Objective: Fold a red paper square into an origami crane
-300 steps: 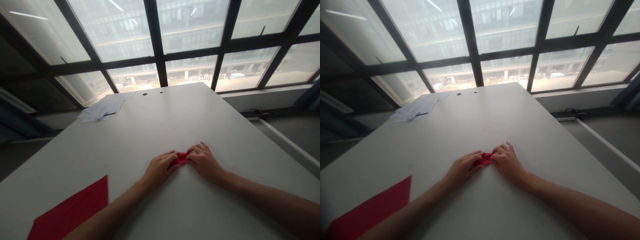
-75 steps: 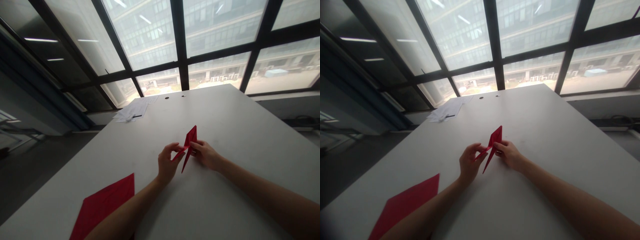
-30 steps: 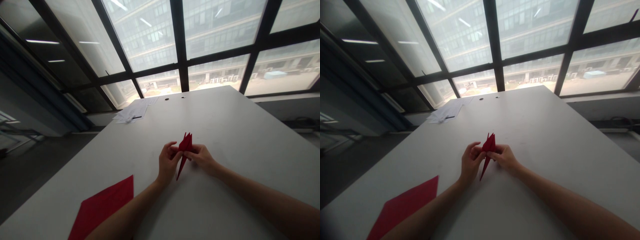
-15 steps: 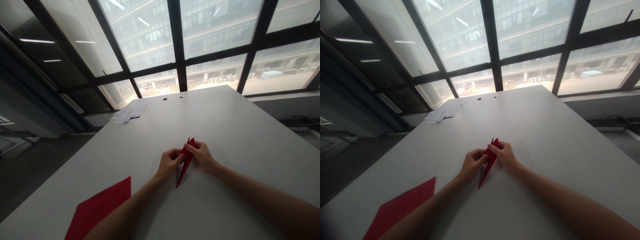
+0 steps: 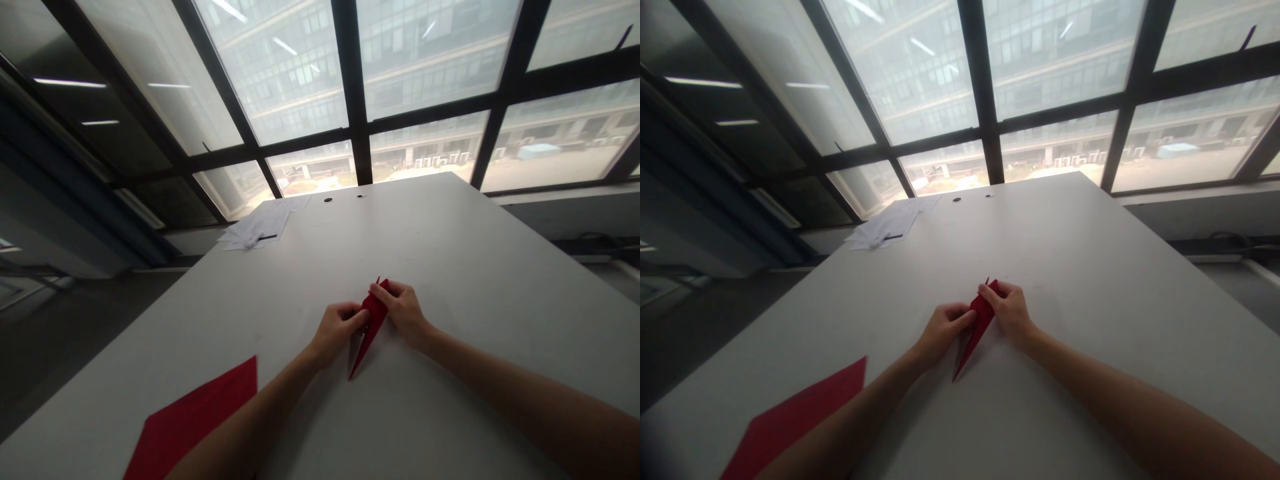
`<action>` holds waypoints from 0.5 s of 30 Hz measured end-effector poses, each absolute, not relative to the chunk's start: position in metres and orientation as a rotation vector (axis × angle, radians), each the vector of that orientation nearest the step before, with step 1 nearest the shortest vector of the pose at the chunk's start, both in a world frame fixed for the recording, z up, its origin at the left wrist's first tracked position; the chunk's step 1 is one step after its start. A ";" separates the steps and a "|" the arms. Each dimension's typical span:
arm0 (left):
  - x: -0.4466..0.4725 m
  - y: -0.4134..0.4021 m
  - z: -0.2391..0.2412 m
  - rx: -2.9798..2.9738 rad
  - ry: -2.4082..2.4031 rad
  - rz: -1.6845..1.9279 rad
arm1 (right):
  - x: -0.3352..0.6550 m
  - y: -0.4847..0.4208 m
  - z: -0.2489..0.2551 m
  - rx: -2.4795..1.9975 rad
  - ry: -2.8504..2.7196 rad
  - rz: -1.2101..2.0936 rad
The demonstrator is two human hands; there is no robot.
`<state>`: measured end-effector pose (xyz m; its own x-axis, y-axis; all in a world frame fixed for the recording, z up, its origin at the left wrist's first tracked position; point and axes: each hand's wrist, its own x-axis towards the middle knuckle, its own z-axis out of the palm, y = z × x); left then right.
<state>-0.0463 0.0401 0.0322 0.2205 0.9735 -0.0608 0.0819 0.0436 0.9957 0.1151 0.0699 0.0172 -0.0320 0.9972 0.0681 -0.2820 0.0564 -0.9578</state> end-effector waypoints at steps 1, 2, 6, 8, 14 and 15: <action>-0.046 0.041 0.031 1.294 1.135 1.016 | 0.115 0.070 0.019 -0.913 -1.062 1.339; -0.046 0.041 0.030 1.250 1.140 1.079 | 0.116 0.071 0.020 -0.894 -1.074 1.367; -0.045 0.045 0.025 1.047 1.072 1.268 | 0.115 0.069 0.021 -0.888 -1.209 1.390; -0.044 0.045 0.026 0.998 1.032 1.296 | 0.113 0.069 0.018 -0.894 -1.275 1.339; -0.042 0.042 0.030 1.062 1.013 1.250 | 0.114 0.071 0.010 -0.893 -1.322 1.242; -0.042 0.042 0.029 1.066 1.027 1.233 | 0.114 0.071 0.010 -0.888 -1.318 1.241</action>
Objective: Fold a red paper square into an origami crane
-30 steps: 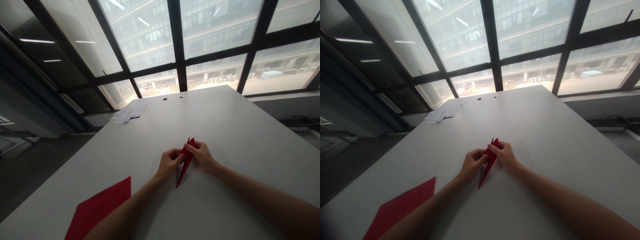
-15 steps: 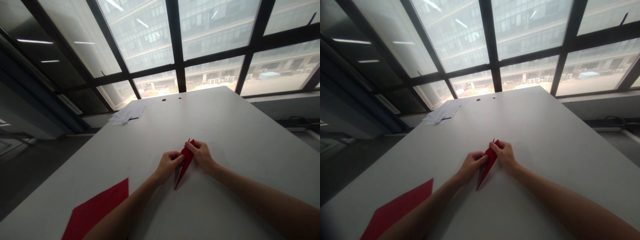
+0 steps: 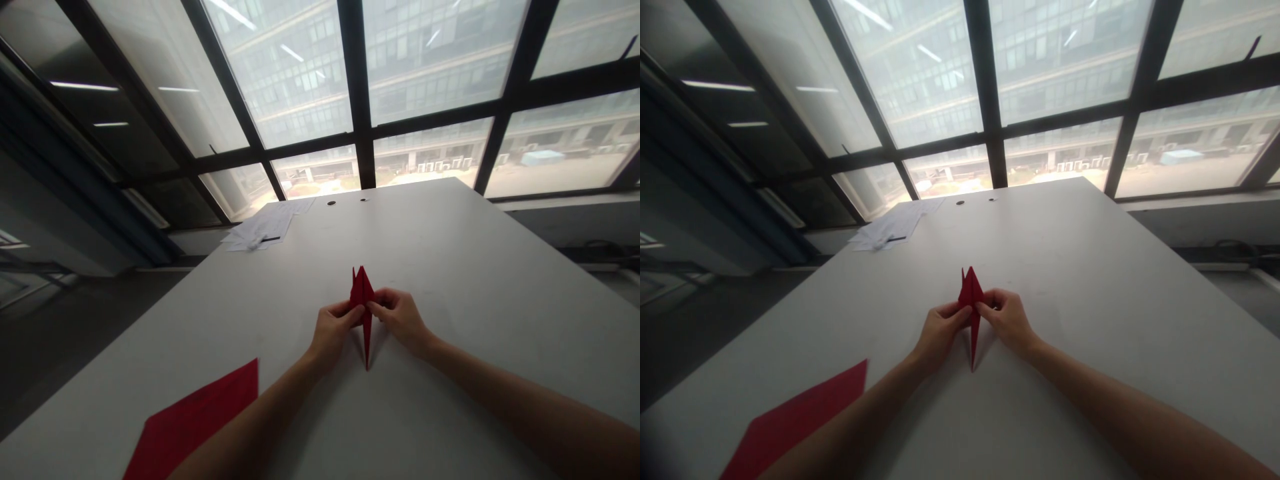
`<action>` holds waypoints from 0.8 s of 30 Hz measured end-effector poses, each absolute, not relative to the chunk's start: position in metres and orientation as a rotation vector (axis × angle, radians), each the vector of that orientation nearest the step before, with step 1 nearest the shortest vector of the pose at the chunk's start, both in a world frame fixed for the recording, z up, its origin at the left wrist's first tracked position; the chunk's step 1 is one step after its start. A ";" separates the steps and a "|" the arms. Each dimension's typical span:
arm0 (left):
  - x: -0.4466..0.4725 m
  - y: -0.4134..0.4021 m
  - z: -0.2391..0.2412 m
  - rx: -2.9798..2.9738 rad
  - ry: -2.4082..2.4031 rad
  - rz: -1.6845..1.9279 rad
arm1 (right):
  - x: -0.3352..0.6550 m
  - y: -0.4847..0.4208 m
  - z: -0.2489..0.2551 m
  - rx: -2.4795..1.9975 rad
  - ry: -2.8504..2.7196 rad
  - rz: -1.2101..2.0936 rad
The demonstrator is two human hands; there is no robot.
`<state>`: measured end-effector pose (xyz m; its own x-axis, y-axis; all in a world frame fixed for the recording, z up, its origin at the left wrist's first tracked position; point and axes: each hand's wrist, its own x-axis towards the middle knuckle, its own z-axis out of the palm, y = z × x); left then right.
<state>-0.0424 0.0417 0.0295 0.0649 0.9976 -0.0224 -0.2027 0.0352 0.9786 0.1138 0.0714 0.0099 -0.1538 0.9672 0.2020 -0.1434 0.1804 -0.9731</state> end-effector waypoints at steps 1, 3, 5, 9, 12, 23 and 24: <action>-0.043 0.041 0.029 1.065 1.041 1.224 | 0.114 0.071 0.010 -0.883 -1.310 1.243; -0.043 0.042 0.027 1.044 1.062 1.242 | 0.114 0.071 0.011 -0.892 -1.285 1.218; -0.044 0.043 0.025 0.983 1.060 1.295 | 0.114 0.069 0.012 -0.915 -1.309 1.151; -0.044 0.045 0.022 0.860 1.025 1.400 | 0.111 0.062 0.013 -0.921 -1.496 1.084; -0.044 0.046 0.022 0.841 1.020 1.409 | 0.109 0.059 0.013 -0.944 -1.577 1.077; -0.044 0.046 0.023 0.869 1.074 1.385 | 0.111 0.055 0.022 -0.927 -1.681 0.638; -0.044 0.046 0.024 0.871 1.076 1.379 | 0.111 0.055 0.023 -0.909 -1.690 0.590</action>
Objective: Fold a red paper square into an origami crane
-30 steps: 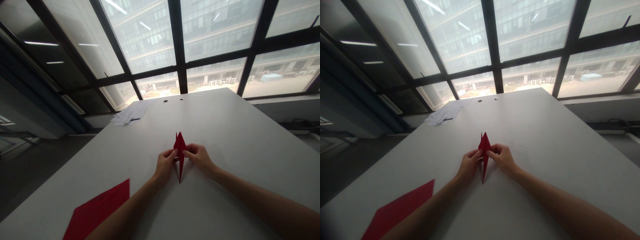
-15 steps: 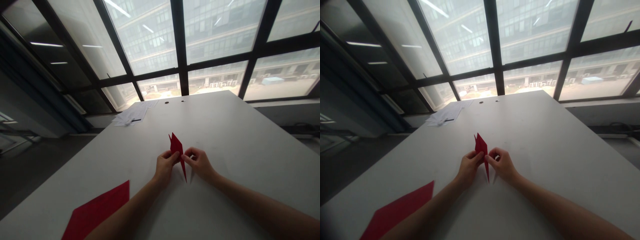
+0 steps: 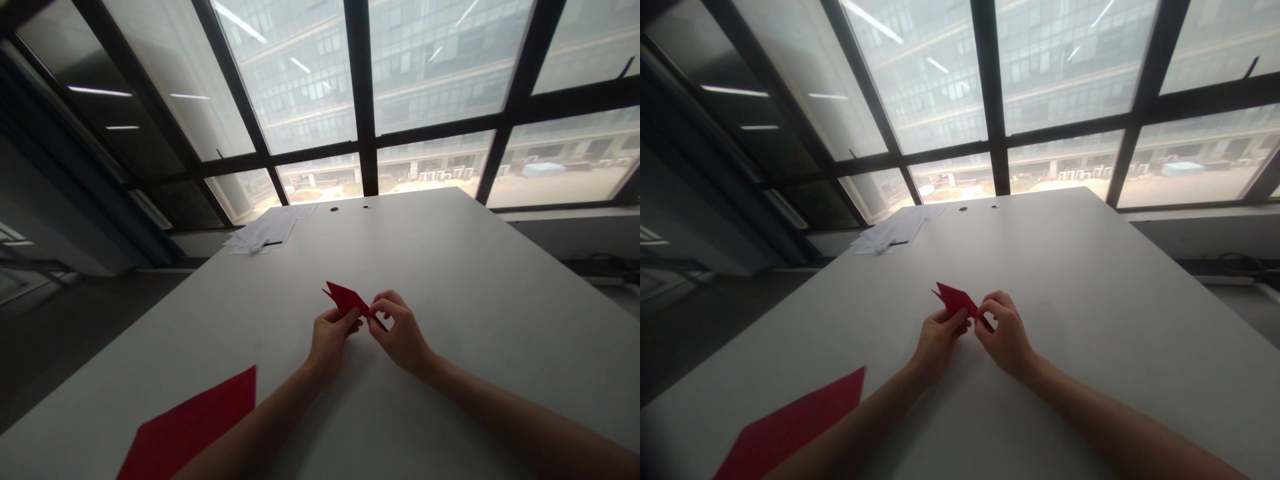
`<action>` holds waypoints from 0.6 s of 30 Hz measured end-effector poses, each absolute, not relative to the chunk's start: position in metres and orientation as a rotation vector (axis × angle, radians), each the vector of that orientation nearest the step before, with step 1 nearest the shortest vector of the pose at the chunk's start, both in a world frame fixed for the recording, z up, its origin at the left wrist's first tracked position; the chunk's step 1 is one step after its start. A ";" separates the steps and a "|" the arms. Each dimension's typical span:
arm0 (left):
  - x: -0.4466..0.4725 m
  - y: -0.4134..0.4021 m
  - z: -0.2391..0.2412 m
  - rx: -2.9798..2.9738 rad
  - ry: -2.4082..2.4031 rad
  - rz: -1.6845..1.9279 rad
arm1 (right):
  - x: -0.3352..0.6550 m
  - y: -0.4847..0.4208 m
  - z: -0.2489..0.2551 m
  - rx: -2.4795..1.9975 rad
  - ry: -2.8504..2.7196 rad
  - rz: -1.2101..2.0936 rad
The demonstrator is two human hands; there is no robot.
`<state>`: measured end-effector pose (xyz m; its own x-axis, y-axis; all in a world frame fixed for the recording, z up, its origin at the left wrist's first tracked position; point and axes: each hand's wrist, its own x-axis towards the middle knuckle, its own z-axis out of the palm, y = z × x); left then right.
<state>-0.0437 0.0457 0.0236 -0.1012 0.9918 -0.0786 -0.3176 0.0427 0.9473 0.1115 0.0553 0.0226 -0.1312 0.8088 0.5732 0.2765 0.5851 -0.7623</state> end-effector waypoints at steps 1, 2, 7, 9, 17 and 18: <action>-0.044 0.046 0.024 0.867 1.076 1.374 | 0.112 0.055 0.024 -0.887 -1.711 0.545; -0.044 0.045 0.024 0.857 1.072 1.373 | 0.113 0.055 0.024 -0.864 -1.745 0.505; -0.044 0.046 0.024 0.802 1.075 1.371 | 0.119 0.060 0.025 -0.865 -1.927 0.375; -0.044 0.047 0.024 0.816 1.100 1.354 | 0.121 0.063 0.023 -0.898 -1.966 0.330; -0.043 0.046 0.021 0.884 1.143 1.379 | 0.124 0.068 0.024 -0.929 -2.115 0.208; -0.043 0.046 0.021 0.900 1.145 1.366 | 0.126 0.069 0.025 -0.919 -2.144 0.183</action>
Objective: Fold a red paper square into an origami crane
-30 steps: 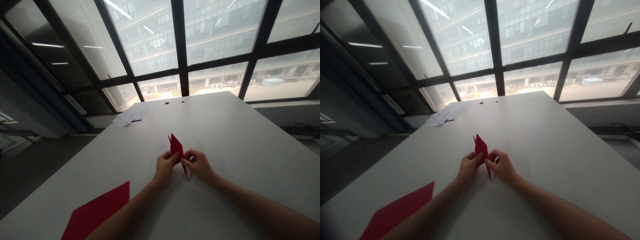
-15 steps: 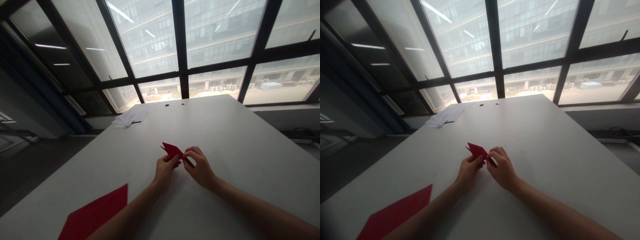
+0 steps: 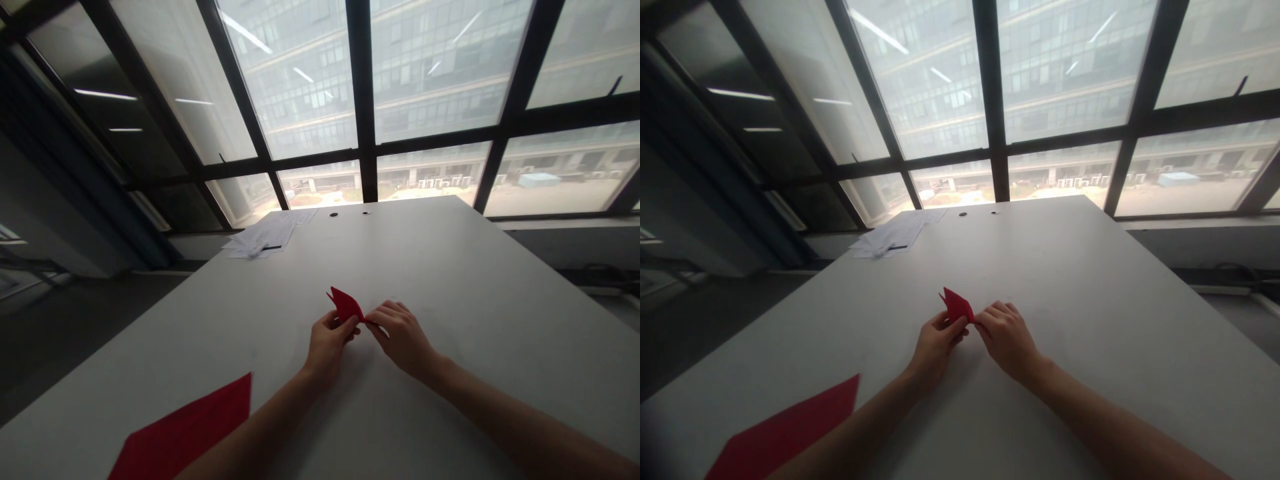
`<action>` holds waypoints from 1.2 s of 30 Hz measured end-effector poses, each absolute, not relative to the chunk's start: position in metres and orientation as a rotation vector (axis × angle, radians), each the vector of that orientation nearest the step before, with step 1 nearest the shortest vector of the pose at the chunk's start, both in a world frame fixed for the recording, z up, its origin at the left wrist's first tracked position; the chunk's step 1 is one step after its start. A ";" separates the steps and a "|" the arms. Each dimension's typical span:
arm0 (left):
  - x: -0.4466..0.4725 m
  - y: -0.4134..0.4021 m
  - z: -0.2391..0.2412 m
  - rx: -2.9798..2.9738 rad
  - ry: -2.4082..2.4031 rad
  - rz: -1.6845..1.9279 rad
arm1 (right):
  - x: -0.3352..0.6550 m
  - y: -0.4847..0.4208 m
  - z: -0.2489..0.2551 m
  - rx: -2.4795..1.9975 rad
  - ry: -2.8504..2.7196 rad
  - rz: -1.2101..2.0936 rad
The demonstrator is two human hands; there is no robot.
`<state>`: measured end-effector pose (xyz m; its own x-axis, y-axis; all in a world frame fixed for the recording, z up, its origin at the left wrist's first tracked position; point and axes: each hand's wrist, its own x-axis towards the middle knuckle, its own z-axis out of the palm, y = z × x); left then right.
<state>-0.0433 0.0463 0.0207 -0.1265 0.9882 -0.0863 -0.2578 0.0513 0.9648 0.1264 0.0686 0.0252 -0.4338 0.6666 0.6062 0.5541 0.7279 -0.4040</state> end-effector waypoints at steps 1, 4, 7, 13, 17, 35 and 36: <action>-0.044 0.046 0.021 0.919 1.148 1.352 | 0.129 0.070 0.027 -0.903 -2.180 0.150; -0.045 0.046 0.025 0.976 1.152 1.285 | 0.138 0.074 0.035 -0.817 -2.311 0.009; -0.047 0.046 0.030 1.014 1.105 1.180 | 0.146 0.076 0.042 -0.736 -2.379 -0.100; -0.052 0.048 0.034 0.996 1.012 1.067 | 0.156 0.083 0.050 -0.711 -2.350 0.184; -0.054 0.049 0.034 1.042 1.020 1.013 | 0.162 0.087 0.057 -0.676 -2.424 0.220; -0.053 0.046 0.032 1.151 1.055 1.034 | 0.132 0.088 0.026 -1.061 -1.663 0.725; -0.052 0.046 0.031 1.156 1.068 1.055 | 0.129 0.086 0.022 -1.070 -1.612 0.856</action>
<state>-0.0523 0.0460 0.0307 0.1722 0.9812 -0.0869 -0.0745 0.1009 0.9921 0.1292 0.0865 0.0224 -0.1304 0.9310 0.3408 0.2390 0.3631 -0.9006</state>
